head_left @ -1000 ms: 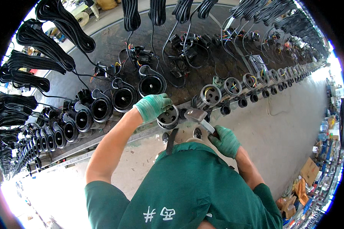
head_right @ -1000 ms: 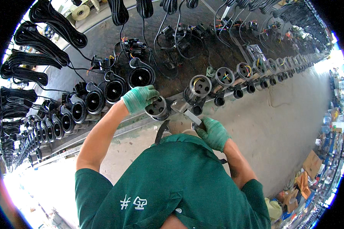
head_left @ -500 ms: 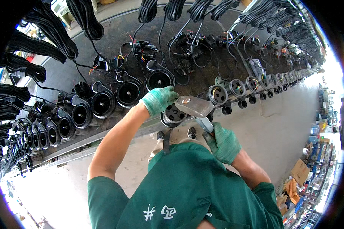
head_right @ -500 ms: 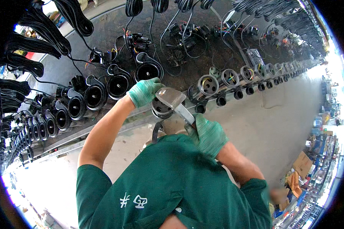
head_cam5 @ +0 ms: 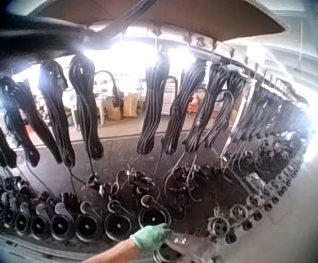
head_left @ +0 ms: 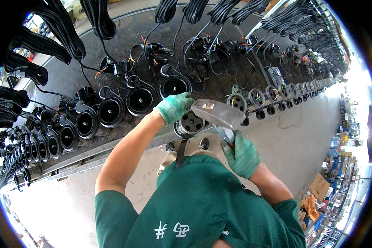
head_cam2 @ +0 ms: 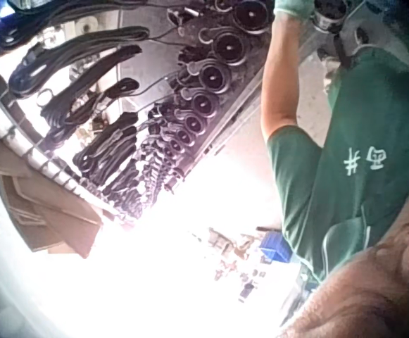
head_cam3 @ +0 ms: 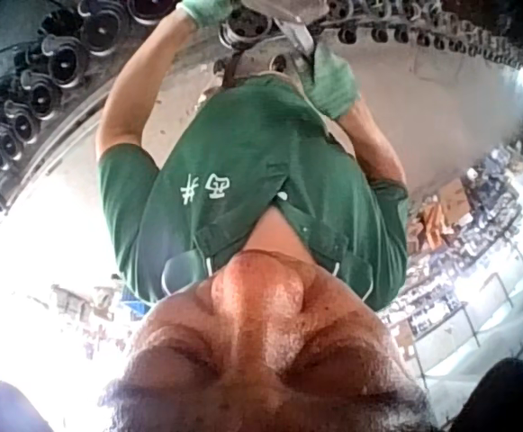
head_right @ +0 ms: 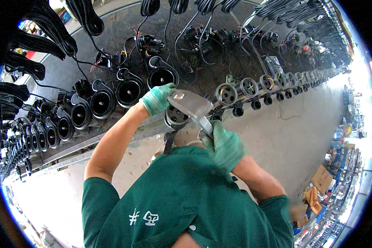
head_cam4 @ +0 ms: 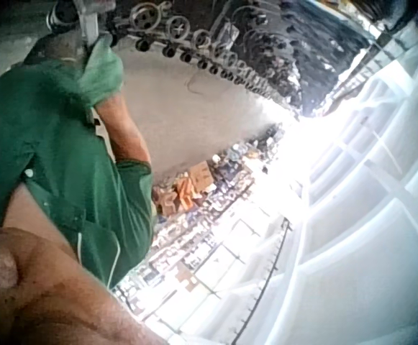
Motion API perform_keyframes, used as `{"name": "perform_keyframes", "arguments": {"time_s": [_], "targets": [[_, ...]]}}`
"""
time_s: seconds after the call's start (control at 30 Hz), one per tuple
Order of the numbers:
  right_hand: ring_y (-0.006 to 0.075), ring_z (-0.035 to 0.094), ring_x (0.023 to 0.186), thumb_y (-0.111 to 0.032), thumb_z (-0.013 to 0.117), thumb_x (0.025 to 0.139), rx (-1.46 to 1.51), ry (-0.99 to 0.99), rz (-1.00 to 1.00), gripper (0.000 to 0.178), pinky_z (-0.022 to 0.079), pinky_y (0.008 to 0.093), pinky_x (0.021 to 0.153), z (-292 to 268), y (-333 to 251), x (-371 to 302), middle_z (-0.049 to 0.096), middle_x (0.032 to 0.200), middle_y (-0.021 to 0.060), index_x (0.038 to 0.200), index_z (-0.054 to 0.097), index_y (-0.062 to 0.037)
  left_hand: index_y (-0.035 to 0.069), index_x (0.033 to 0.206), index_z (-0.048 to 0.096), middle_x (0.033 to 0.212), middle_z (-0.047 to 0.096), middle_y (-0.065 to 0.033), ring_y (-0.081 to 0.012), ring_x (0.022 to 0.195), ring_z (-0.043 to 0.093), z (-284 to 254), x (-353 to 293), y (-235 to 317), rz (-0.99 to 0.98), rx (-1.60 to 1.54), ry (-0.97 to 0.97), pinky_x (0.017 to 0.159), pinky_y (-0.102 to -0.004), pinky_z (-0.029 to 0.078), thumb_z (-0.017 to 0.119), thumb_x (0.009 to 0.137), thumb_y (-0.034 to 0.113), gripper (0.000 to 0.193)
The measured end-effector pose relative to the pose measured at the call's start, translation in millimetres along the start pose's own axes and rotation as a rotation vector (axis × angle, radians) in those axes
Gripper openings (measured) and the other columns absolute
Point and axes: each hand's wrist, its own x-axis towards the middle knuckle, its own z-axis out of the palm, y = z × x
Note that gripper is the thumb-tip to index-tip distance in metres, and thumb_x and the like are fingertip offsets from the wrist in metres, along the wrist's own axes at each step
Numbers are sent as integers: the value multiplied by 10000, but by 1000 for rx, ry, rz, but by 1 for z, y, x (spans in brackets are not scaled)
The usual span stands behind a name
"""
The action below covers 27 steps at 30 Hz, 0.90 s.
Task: The person uses a hammer to tap metal pins into cylindrical electrical components arranged on a workbench. They handle the components one at a time, positioning them and striking the pins to secure them in place. The person wears green gloves and a green shirt while working in a workshop environment.
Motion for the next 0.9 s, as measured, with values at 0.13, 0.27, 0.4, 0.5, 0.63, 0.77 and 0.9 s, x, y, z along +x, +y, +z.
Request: {"name": "perform_keyframes", "arguments": {"time_s": [0.13, 0.27, 0.4, 0.5, 0.63, 0.77, 0.9], "targets": [[508, 662, 890, -276, 591, 998, -312, -313, 233, 344, 512, 600, 737, 44, 44, 26, 686, 923, 307, 1168, 496, 8, 45, 1098, 701, 1063, 643, -159, -399, 967, 655, 1, 9, 5, 67, -57, -12, 825, -468, 550, 655, 909, 169, 231], [509, 657, 886, -274, 580, 1012, -241, -269, 238, 335, 502, 593, 717, 13, 30, 39, 684, 920, 308, 1163, 498, 14, 38, 1091, 698, 1061, 639, -163, -400, 965, 654, 5, 11, -5, 71, -55, 6, 820, -474, 546, 654, 911, 168, 226], [495, 668, 859, -290, 598, 1003, -155, -76, 125, 356, 513, 577, 695, 2, 10, 10, 690, 905, 292, 1152, 500, 19, 41, 1110, 700, 1070, 637, -166, -398, 978, 653, 6, 0, 0, 7, -48, 10, 831, -474, 544, 650, 885, 122, 245], [482, 677, 846, -296, 616, 987, -229, -85, 130, 370, 527, 568, 696, 16, 15, 10, 695, 893, 279, 1150, 504, 17, 36, 1115, 700, 1075, 636, -168, -400, 981, 653, 10, 0, -4, 10, -80, 53, 835, -474, 542, 658, 884, 132, 254], [477, 679, 871, -309, 627, 977, -338, -314, 217, 369, 529, 571, 735, 35, 42, 41, 700, 893, 270, 1137, 515, 5, 43, 1097, 706, 1052, 644, -165, -398, 976, 654, 14, -2, -2, 51, -83, 44, 829, -466, 543, 659, 901, 157, 232], [478, 678, 889, -324, 618, 989, -287, -280, 215, 360, 524, 568, 757, 24, 33, 39, 706, 907, 264, 1148, 526, -14, 52, 1079, 708, 1028, 639, -159, -393, 960, 647, 11, -1, 0, -14, -127, 38, 821, -464, 539, 664, 916, 190, 218], [462, 685, 866, -365, 642, 979, -222, -164, 190, 369, 527, 555, 727, 12, 31, 24, 712, 903, 243, 1136, 554, -43, 38, 1086, 702, 1057, 640, -156, -383, 967, 645, 10, -3, -2, -7, -114, 48, 827, -453, 534, 669, 924, 176, 215]]}}
